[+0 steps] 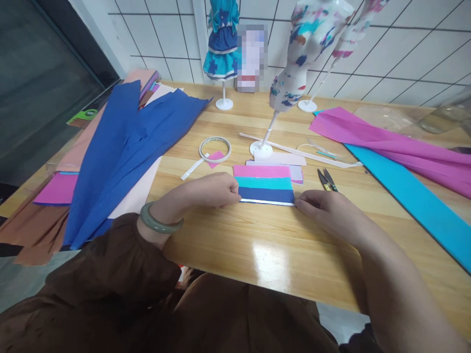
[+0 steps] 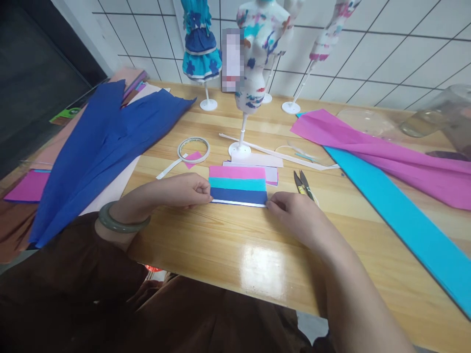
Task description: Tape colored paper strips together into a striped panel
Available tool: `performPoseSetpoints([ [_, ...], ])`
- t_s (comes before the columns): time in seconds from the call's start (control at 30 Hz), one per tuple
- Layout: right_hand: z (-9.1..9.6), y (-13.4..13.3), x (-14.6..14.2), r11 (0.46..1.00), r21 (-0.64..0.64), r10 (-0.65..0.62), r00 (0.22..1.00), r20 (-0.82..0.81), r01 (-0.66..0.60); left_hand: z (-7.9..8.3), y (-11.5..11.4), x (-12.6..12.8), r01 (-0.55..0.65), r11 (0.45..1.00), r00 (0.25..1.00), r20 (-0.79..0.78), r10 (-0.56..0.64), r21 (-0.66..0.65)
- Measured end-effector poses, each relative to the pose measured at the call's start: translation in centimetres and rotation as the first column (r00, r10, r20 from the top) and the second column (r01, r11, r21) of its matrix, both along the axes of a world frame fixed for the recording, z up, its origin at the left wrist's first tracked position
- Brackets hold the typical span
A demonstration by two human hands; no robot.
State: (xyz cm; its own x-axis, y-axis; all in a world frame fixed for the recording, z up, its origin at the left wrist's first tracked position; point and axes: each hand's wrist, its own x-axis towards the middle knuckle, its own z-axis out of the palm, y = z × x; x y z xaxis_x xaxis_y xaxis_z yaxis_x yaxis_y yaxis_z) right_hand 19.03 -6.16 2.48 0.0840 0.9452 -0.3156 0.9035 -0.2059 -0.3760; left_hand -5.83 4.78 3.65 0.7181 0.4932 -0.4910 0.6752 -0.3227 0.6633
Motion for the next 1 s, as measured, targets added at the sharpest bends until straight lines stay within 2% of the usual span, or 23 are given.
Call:
performPoseSetpoints([
  [1.0,0.14,0.08,-0.3,0.999,-0.037,-0.025,0.999,0.041,0.026,0.31,-0.21,0.14,0.024,0.999,0.999,-0.037,-0.023,0.043],
])
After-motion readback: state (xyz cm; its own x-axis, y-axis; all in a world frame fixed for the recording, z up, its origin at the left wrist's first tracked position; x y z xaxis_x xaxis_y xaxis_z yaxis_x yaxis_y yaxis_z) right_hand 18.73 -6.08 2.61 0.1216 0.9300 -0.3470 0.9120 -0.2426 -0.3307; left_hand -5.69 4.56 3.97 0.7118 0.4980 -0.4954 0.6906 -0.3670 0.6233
